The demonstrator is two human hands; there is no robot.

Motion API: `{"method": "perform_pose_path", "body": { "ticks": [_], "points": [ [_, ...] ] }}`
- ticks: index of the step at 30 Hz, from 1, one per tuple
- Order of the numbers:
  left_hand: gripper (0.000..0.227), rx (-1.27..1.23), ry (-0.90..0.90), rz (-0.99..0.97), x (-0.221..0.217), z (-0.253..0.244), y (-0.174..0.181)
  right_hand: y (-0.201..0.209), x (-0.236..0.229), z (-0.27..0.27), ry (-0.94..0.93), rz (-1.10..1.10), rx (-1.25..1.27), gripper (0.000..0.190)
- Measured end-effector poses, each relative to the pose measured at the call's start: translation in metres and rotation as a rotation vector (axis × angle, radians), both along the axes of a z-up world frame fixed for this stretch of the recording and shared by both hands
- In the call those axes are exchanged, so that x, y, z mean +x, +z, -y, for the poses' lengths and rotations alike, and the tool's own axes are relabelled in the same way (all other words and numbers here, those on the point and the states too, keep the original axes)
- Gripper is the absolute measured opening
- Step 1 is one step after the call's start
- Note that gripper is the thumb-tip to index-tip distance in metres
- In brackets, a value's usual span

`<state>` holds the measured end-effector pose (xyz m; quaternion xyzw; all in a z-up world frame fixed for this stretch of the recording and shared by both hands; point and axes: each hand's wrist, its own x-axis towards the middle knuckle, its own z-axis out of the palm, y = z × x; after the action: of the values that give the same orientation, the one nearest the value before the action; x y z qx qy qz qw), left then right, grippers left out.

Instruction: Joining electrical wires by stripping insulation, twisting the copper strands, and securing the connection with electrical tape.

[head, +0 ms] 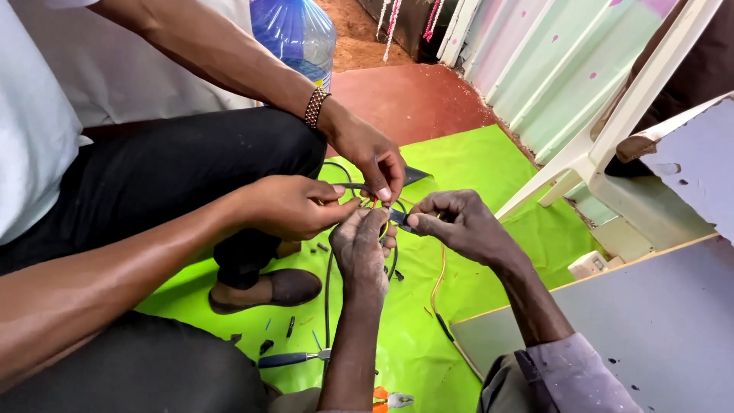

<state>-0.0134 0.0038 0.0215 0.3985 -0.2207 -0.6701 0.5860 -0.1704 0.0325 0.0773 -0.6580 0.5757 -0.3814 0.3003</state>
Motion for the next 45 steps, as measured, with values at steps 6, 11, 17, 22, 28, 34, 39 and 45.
{"method": "perform_pose_path", "body": {
  "ticks": [6, 11, 17, 22, 28, 34, 39, 45],
  "points": [
    [0.012, -0.081, 0.068, 0.032, -0.009, 0.007, -0.020, -0.001, 0.007, -0.003, -0.085, -0.244, 0.037, 0.019],
    [0.010, -0.144, 0.120, 0.073, -0.008, 0.007, -0.018, -0.004, 0.011, 0.001, -0.191, -0.349, 0.237, 0.026],
    [0.012, -0.118, 0.119, 0.121, 0.001, 0.005, -0.012, -0.016, -0.007, -0.009, -0.037, -0.079, 0.258, 0.023],
    [0.013, -0.104, 0.111, 0.139, 0.000, 0.002, -0.012, -0.018, -0.010, -0.016, -0.039, -0.025, 0.259, 0.026],
    [0.016, -0.141, 0.045, 0.149, 0.006, 0.010, -0.021, -0.032, -0.018, -0.017, 0.018, 0.391, 0.185, 0.025],
    [0.031, -0.237, -0.116, 0.238, 0.013, 0.011, -0.032, -0.056, -0.016, -0.005, -0.071, 0.519, 0.096, 0.013],
    [0.074, -0.228, -0.078, 0.936, 0.025, -0.019, -0.001, -0.041, -0.011, -0.012, -0.201, 0.576, 0.120, 0.008],
    [0.009, -0.971, 0.311, 1.187, 0.005, -0.044, 0.061, -0.042, -0.018, -0.010, -0.200, 0.550, 0.172, 0.008]
  ]
}}
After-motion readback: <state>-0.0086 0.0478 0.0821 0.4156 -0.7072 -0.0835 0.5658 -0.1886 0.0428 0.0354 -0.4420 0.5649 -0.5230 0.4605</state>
